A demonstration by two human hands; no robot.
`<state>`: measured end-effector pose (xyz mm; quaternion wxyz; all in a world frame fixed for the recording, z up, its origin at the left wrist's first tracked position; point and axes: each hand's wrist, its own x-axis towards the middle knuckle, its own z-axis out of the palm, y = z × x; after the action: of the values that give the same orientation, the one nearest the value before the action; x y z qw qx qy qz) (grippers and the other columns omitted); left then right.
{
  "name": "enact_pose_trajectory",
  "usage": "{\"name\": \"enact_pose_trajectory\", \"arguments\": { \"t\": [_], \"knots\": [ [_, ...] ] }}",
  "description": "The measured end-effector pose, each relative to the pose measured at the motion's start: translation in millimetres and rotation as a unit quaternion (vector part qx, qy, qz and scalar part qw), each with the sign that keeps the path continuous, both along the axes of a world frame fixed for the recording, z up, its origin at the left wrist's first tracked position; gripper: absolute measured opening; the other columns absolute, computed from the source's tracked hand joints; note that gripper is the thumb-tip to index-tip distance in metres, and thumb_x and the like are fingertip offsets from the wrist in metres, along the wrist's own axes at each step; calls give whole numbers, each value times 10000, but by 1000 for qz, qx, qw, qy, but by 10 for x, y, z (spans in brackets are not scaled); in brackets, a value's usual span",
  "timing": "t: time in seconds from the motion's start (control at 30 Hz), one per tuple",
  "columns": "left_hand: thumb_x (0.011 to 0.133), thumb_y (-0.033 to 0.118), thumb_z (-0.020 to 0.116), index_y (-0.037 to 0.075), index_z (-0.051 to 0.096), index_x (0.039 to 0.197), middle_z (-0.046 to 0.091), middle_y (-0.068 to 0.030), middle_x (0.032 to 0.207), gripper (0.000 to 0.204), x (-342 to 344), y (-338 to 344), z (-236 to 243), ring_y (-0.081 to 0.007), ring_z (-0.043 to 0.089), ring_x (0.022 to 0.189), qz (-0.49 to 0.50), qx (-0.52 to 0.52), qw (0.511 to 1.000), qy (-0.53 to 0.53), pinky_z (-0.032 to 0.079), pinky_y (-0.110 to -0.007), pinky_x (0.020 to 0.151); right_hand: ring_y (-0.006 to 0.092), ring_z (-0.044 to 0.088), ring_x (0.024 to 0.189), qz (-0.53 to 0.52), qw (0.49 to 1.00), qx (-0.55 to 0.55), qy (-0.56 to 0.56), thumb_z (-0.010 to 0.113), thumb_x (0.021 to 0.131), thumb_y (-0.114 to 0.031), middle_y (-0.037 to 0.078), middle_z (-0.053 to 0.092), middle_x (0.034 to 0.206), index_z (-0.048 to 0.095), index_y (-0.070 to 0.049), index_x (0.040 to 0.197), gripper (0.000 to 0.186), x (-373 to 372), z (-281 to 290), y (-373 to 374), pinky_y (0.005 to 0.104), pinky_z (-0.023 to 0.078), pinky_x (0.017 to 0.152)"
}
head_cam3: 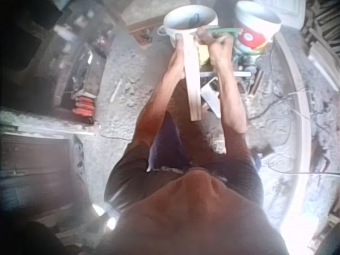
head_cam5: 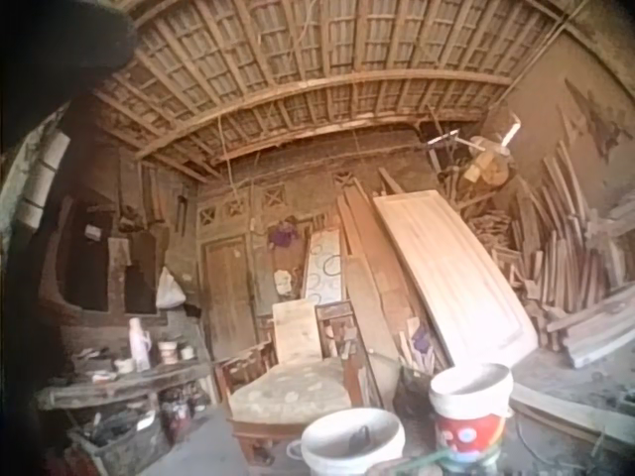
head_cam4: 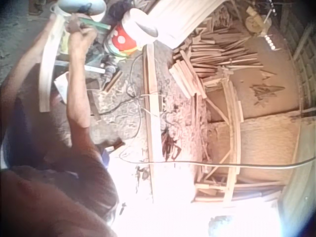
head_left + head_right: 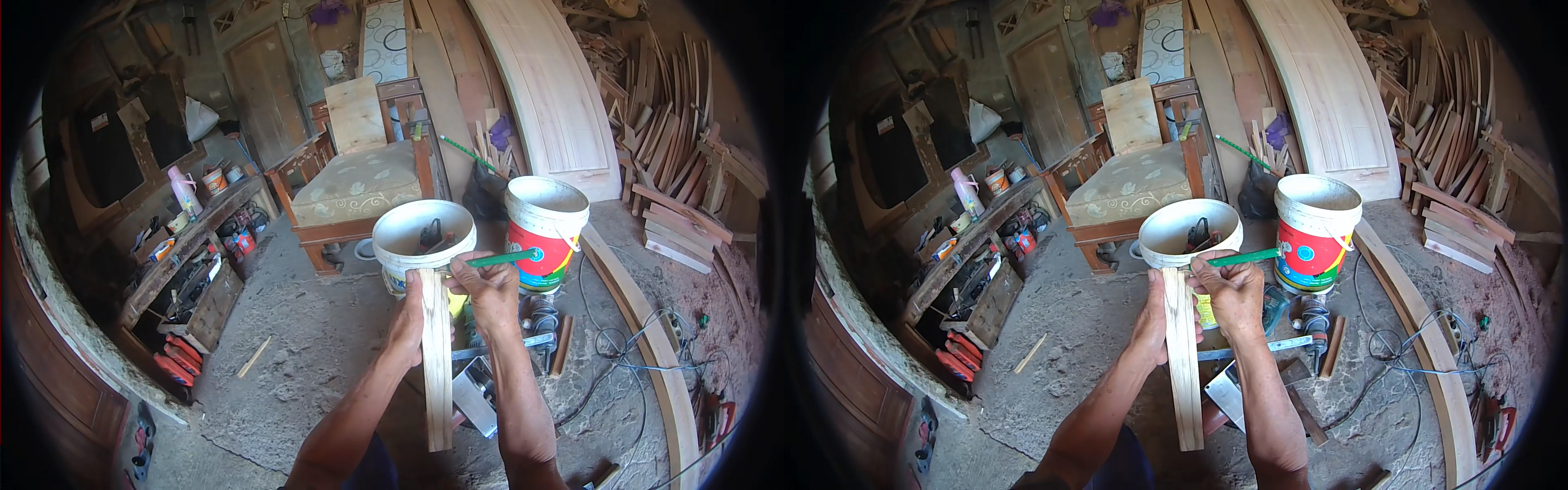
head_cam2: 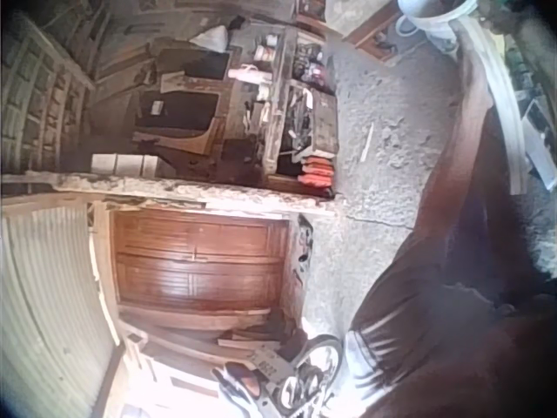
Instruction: The person measures and marks a piece of wood using a square and a pencil, and then uses a circular saw to cut through it.
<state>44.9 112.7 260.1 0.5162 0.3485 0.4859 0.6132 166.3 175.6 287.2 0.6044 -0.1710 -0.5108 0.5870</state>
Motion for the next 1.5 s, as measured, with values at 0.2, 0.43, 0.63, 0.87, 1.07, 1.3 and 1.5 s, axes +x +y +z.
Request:
{"name": "enact_pose_trajectory", "arguments": {
  "t": [0.2, 0.43, 0.63, 0.87, 1.07, 1.3, 1.5],
  "knots": [
    [790, 918, 290, 61, 567, 1003, 576, -65, 747, 925, 2, 5, 17, -183, 612, 592, -6, -1, 1000, 0, 559, -353, 546, 120, 668, 639, 2, 1000, -5, 5, 718, 900, -57, 94, 705, 756, 681, 25, 930, 95, -12, -25, 23, 236, 544, 576],
    [866, 851, 277, 44, 577, 1101, 560, -97, 705, 893, 38, -13, 99, -209, 577, 531, 36, -22, 999, -33, 510, -346, 471, 116, 665, 629, 12, 1000, -9, 1, 714, 900, -48, 98, 704, 757, 678, 26, 929, 88, -50, -79, 10, 236, 543, 559],
    [844, 871, 279, 45, 566, 1060, 562, -93, 719, 901, 10, 9, 79, -207, 586, 542, 25, -15, 999, -18, 526, -356, 487, 115, 661, 617, 8, 1000, -14, 7, 714, 901, -52, 97, 706, 760, 691, 24, 933, 86, -57, -43, 25, 231, 537, 551],
    [807, 907, 283, 45, 551, 1005, 570, -91, 751, 924, 15, 33, -4, -197, 605, 578, 18, -12, 1000, 13, 563, -354, 534, 109, 657, 612, -5, 1000, -14, 19, 716, 899, -58, 93, 706, 753, 707, 23, 941, 92, -60, -31, 70, 227, 536, 552],
    [807, 906, 288, 46, 552, 998, 574, -94, 761, 920, 36, 60, 3, -195, 605, 581, 19, -10, 1000, 19, 565, -354, 534, 116, 664, 625, -2, 1000, -16, 13, 715, 897, -50, 96, 709, 766, 704, 23, 943, 88, -20, -31, 99, 228, 541, 561],
    [800, 912, 284, 26, 596, 1045, 581, -88, 804, 971, -42, 44, 85, -194, 612, 610, 52, -10, 998, 14, 570, -354, 556, 119, 667, 617, 18, 1000, -15, 14, 713, 892, -36, 101, 708, 753, 697, 31, 931, 79, -120, -136, 36, 237, 548, 556],
    [835, 879, 280, 14, 603, 1075, 570, -76, 758, 954, -99, -68, 132, -197, 616, 611, 64, -37, 997, 33, 569, -360, 558, 132, 674, 608, 45, 998, -43, 12, 710, 890, -34, 109, 712, 757, 702, 32, 923, 74, -149, -103, -9, 244, 555, 552]
  ]
}}
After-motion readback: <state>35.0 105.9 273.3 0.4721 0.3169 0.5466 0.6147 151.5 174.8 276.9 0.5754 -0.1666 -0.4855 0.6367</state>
